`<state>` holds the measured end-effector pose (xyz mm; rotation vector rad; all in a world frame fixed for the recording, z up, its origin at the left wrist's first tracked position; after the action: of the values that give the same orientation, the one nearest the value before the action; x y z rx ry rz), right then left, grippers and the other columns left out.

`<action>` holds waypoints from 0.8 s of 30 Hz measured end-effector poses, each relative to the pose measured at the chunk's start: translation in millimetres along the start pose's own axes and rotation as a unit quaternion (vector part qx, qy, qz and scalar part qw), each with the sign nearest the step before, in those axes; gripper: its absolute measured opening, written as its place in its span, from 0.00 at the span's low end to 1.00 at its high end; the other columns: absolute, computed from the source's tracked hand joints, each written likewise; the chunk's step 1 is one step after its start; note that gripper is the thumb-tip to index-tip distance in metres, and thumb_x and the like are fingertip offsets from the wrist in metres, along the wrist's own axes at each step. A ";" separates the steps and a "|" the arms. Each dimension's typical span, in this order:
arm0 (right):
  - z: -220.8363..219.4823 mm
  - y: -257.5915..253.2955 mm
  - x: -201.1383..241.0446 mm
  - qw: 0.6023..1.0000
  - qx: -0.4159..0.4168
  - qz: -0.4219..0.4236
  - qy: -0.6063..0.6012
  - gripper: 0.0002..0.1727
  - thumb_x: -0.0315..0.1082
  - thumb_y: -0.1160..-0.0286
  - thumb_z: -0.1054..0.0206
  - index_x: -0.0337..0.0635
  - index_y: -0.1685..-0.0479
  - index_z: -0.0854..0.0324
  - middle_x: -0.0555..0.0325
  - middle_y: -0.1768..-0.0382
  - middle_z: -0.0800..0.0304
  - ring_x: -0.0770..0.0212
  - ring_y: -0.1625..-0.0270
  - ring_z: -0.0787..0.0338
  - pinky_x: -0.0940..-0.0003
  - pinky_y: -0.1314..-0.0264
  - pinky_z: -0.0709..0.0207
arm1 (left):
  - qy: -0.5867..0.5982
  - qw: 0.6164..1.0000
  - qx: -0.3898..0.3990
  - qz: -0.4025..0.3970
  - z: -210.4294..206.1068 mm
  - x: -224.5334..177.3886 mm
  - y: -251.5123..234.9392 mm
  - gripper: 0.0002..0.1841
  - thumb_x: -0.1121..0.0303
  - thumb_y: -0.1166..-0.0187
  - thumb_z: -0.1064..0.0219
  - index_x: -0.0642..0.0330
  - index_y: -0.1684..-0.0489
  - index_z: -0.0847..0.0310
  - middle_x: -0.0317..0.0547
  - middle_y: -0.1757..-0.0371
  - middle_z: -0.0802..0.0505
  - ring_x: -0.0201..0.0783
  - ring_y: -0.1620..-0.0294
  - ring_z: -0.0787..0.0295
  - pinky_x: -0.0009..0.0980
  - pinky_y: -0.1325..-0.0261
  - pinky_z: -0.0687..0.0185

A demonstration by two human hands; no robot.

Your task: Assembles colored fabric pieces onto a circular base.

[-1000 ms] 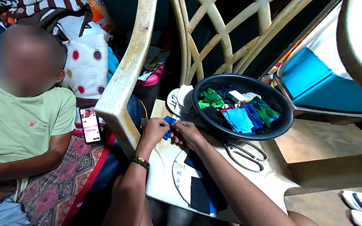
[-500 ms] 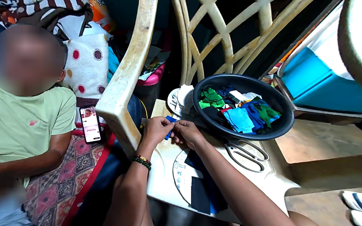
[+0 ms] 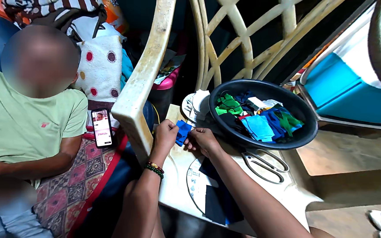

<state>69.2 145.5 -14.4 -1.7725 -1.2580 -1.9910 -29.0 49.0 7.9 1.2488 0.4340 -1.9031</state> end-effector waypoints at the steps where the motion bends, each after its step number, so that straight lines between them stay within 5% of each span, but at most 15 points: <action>1: 0.2 0.7 0.8 1.000 -0.015 0.008 0.019 0.14 0.26 0.09 0.48 0.31 0.67 0.26 0.57 0.87 0.17 0.72 0.90 0.21 0.80 0.87 0.29 | 0.004 1.000 0.000 -0.003 0.1 0.5 0.5 0.09 0.73 0.13 0.39 0.73 0.50 0.20 0.58 0.60 0.12 0.44 0.61 0.12 0.41 0.49 0.14; 3: 4.1 4.4 4.3 0.986 -0.075 0.069 0.134 0.05 0.25 0.15 0.40 0.32 0.58 0.23 0.56 0.78 0.17 0.69 0.81 0.19 0.76 0.77 0.24 | 0.011 1.000 0.003 -0.009 -1.0 1.4 1.0 0.09 0.74 0.14 0.39 0.73 0.50 0.19 0.58 0.58 0.12 0.44 0.60 0.11 0.40 0.48 0.14; 5: 5.3 14.0 12.5 0.941 -0.124 0.186 0.253 0.11 0.22 0.22 0.34 0.27 0.45 0.22 0.41 0.58 0.14 0.52 0.59 0.14 0.54 0.51 0.21 | 0.013 1.000 0.010 -0.014 -2.0 1.6 -0.3 0.09 0.74 0.14 0.39 0.74 0.49 0.19 0.59 0.56 0.11 0.44 0.58 0.11 0.40 0.47 0.14; 9: -8.4 20.3 17.9 0.841 -0.098 0.411 0.337 0.08 0.15 0.33 0.33 0.23 0.58 0.11 0.31 0.52 0.12 0.39 0.49 0.11 0.45 0.43 0.18 | -0.005 1.000 0.016 -0.023 -1.0 2.9 -1.0 0.09 0.73 0.14 0.38 0.72 0.50 0.17 0.60 0.54 0.10 0.46 0.56 0.10 0.42 0.45 0.15; 13: -18.2 11.6 14.7 0.849 -0.035 0.361 0.385 0.05 0.17 0.31 0.30 0.25 0.62 0.10 0.34 0.54 0.09 0.41 0.47 0.09 0.46 0.37 0.20 | -0.017 0.999 0.015 -0.035 -0.6 3.3 -0.9 0.09 0.73 0.14 0.38 0.72 0.51 0.17 0.60 0.54 0.10 0.48 0.56 0.11 0.45 0.45 0.16; 20: -19.7 7.9 10.5 0.852 0.009 0.310 0.423 0.12 0.22 0.26 0.30 0.25 0.47 0.11 0.30 0.34 0.17 0.35 0.29 0.19 0.43 0.22 0.30 | 0.014 0.996 -0.059 -0.071 3.5 -1.0 6.9 0.08 0.72 0.13 0.39 0.70 0.53 0.19 0.57 0.61 0.12 0.48 0.60 0.15 0.47 0.52 0.19; 24: -19.4 8.7 11.7 0.846 0.039 0.293 0.444 0.17 0.25 0.22 0.32 0.26 0.37 0.15 0.29 0.25 0.24 0.31 0.20 0.27 0.41 0.17 0.38 | 0.143 0.970 -0.115 -0.159 11.1 -3.4 22.4 0.07 0.72 0.14 0.39 0.67 0.58 0.19 0.44 0.71 0.17 0.33 0.72 0.24 0.31 0.64 0.27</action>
<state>57.6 131.2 1.4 -0.7985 -0.4067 -1.9161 -17.8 29.4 19.0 1.3621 1.0320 -1.8666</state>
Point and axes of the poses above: each hand's wrist, its own y-axis away from the middle knuckle, its own z-axis out of the back of the hand, x = y × z, the point moved 4 cm from there along -y, towards the middle knuckle
